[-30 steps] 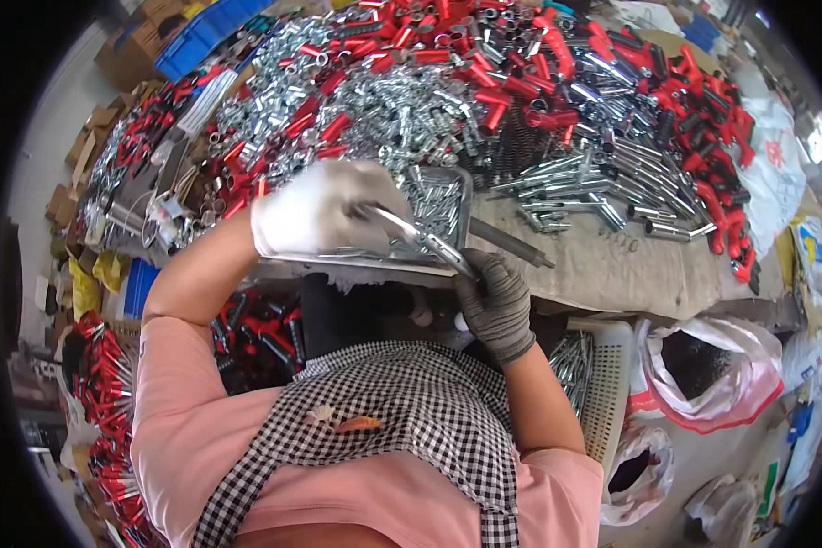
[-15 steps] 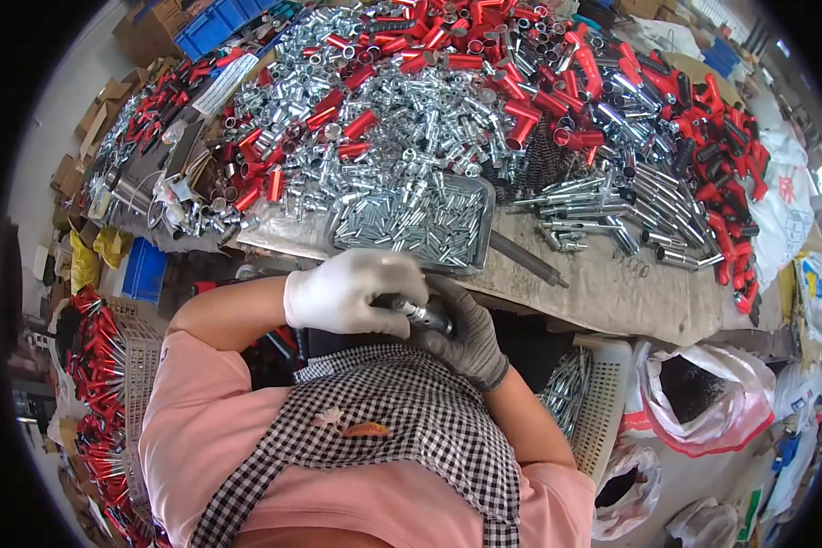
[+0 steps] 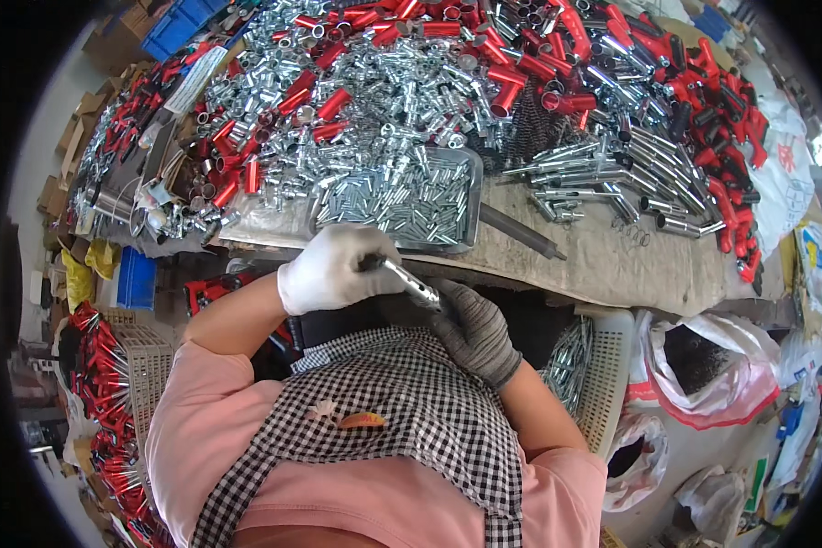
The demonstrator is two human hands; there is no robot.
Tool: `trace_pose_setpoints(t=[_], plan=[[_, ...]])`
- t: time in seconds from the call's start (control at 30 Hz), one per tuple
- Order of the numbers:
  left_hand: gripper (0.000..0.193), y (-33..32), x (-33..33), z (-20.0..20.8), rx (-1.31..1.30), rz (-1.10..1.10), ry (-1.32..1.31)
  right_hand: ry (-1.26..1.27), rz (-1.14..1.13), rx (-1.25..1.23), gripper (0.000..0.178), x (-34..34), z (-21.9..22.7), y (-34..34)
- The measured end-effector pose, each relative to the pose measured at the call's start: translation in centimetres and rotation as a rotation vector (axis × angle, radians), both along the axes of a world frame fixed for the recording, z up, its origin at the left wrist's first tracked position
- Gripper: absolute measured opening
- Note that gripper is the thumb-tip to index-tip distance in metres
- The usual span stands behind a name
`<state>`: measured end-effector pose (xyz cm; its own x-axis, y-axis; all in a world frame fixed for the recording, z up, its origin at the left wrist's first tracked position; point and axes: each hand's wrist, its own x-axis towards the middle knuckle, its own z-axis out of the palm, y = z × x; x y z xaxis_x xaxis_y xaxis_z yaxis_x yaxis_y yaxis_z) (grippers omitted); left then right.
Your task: Assembling metal tubes and red connectors using a manual hand-operated press tool.
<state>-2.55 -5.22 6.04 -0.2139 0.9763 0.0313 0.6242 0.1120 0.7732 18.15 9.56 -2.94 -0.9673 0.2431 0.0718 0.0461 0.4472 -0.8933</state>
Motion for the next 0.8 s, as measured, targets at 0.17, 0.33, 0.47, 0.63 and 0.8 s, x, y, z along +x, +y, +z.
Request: trace_pose_setpoints(t=[0.17, 0.33, 0.47, 0.63, 0.8], plan=[[0.028, 3.0, -2.5, -2.2, 0.209, 0.037, 0.186, 0.237, -0.102, -0.462, 0.046, 2.4, -0.4, 1.0], [0.042, 6.6, -4.9, -5.9, -0.001, -0.072, 0.829, 0.127, -0.31, -0.557, 0.048, 4.0, 1.3, 2.8], [0.034, 7.0, -5.7, -6.2, 0.198, 0.056, 0.753, 0.108, -0.382, -0.345, 0.046, 4.8, 1.9, 3.9], [0.024, 5.2, -3.9, -3.5, 0.305, -0.04, 0.467, 0.139, -0.446, -0.231, 0.035, 4.1, 2.4, 4.7], [0.028, 5.0, -1.7, -1.8, 0.246, -0.256, 0.548, 0.165, -0.399, -0.252, 0.032, 3.8, 1.9, 5.3]])
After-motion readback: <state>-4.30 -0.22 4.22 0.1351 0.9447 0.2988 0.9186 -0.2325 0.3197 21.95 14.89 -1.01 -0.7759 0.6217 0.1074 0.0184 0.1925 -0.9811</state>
